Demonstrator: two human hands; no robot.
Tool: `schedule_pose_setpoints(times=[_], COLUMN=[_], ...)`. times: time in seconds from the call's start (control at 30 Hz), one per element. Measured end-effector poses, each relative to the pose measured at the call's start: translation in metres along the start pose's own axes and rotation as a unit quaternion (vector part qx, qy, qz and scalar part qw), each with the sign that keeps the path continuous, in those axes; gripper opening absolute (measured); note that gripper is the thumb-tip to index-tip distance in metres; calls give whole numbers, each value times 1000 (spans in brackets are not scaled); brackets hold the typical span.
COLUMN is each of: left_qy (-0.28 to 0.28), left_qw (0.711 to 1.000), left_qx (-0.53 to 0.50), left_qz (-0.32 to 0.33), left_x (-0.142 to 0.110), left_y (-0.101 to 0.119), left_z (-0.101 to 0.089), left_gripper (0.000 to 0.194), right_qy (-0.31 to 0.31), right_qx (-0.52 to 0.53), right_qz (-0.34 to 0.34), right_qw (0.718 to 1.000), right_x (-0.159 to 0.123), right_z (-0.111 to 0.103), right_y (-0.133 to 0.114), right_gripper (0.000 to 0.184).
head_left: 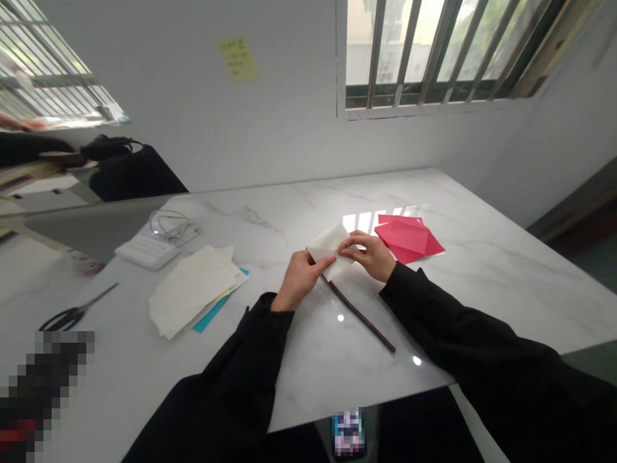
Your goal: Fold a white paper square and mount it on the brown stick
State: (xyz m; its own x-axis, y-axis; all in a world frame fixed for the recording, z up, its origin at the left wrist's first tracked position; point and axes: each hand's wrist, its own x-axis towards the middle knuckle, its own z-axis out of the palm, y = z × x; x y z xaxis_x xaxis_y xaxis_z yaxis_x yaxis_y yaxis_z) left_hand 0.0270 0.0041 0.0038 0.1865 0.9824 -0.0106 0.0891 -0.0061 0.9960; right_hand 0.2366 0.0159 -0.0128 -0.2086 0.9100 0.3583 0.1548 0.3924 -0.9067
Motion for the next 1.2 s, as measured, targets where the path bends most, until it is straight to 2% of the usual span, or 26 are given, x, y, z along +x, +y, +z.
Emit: schedule_pose_setpoints(times=[0.57,0.8,1.2], left_qy=[1,6,11], left_qw=[1000,999,999], left_qx=[-7,10,18], left_qz=[27,30,29], left_x=[-7,-5,-5], left_y=[5,1,2], left_z=[8,8,8], left_gripper=[42,38,41], right_qy=[0,3,-4], right_qx=[3,7,-11], right_qz=[32,24,5], right_qw=[999,1000,1000], right_x=[0,0,0], right_z=[-3,-1,0], right_y=[-5,-6,-8], right_gripper=[26,20,31])
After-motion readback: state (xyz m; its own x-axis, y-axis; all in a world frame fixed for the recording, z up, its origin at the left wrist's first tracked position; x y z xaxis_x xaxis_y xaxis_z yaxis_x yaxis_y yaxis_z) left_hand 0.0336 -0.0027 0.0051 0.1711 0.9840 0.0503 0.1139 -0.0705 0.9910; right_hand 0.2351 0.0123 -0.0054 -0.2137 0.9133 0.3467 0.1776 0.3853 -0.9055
